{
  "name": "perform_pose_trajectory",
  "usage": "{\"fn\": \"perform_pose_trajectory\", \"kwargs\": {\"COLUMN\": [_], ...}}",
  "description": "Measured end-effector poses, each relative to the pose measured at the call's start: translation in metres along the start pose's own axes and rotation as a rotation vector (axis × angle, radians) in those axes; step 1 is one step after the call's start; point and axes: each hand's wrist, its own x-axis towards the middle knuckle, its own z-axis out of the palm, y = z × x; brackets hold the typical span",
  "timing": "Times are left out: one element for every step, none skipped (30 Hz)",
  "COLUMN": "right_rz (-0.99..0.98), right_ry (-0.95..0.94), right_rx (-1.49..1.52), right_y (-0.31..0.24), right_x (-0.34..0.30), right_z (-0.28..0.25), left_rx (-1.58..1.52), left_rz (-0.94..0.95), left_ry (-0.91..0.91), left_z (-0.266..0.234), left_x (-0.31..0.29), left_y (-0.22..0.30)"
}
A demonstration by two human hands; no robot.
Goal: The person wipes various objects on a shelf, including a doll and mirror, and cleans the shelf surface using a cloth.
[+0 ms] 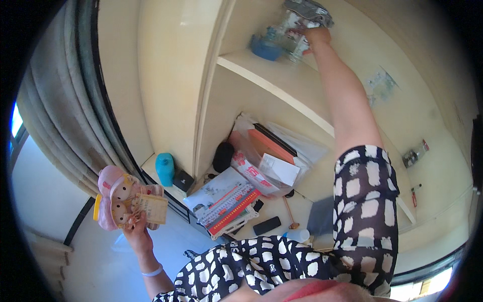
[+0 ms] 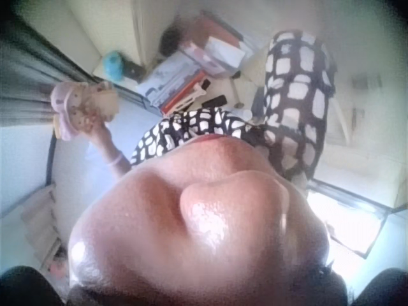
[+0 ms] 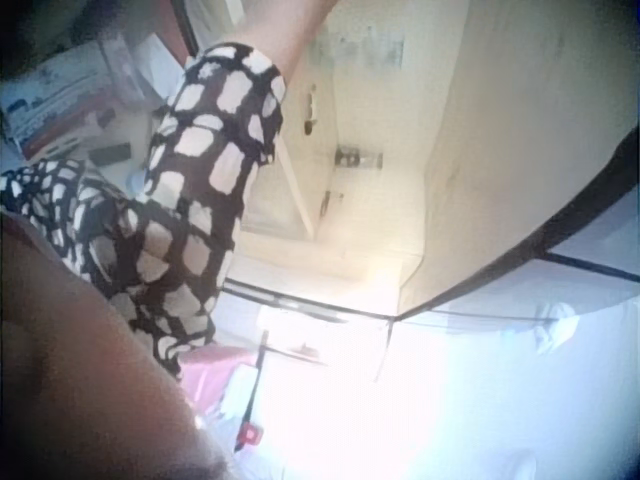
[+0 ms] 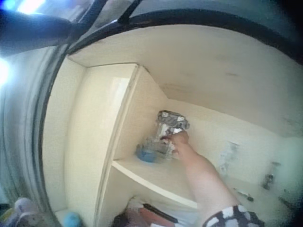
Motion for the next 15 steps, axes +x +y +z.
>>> {"fn": "perform_pose_trajectory", "kwargs": {"right_rz": [0.021,-0.04,-0.099,-0.09,-0.095,-0.099,-0.091,-0.15,-0.197,-0.33,-0.456,-0.449,-0.44,-0.437,-0.422], "right_ry": [0.01,-0.022,-0.067,-0.044,-0.108,-0.176,-0.163,-0.213,-0.253,-0.353,-0.45,-0.339,-0.214,-0.118,0.0], "right_rx": [-0.007,0.01,0.031,0.034,0.082,0.125,0.122,-0.031,-0.201,-0.226,-0.249,-0.251,-0.258,-0.244,-0.248], "right_y": [-0.002,0.003,0.008,0.012,0.01,0.01,0.009,-0.006,-0.016,-0.02,-0.019,-0.031,-0.035,-0.021,-0.003], "right_x": [0.004,0.015,0.018,0.022,0.017,0.005,-0.003,-0.025,-0.046,-0.06,-0.073,-0.105,-0.127,-0.121,-0.118], "right_z": [0.004,0.006,0.007,0.002,0.0,-0.004,-0.016,-0.031,-0.043,-0.067,-0.096,-0.118,-0.143,-0.175,-0.222], "left_rx": [0.001,-0.03,-0.051,-0.05,-0.025,0.001,0.003,0.003,0.005,0.005,-0.011,-0.027,-0.026,-0.026,-0.032], "left_rz": [-0.004,-0.005,-0.003,-0.002,-0.015,-0.033,-0.038,-0.04,-0.049,-0.068,-0.051,-0.033,-0.043,-0.027,-0.022], "left_ry": [-0.019,-0.014,0.001,-0.024,-0.041,-0.054,-0.068,-0.072,-0.084,-0.09,-0.08,-0.058,-0.066,-0.104,-0.166], "left_z": [0.005,0.016,0.023,0.023,0.015,0.008,0.003,-0.005,-0.004,-0.004,0.011,0.015,0.012,0.006,0.007], "left_x": [-0.002,-0.003,-0.005,-0.002,-0.001,0.0,0.002,0.003,0.002,0.003,-0.004,-0.009,-0.008,-0.004,-0.001], "left_y": [0.001,0.004,0.008,0.006,0.004,-0.001,-0.005,-0.008,-0.008,-0.01,-0.001,0.006,0.002,-0.004,-0.011]}}
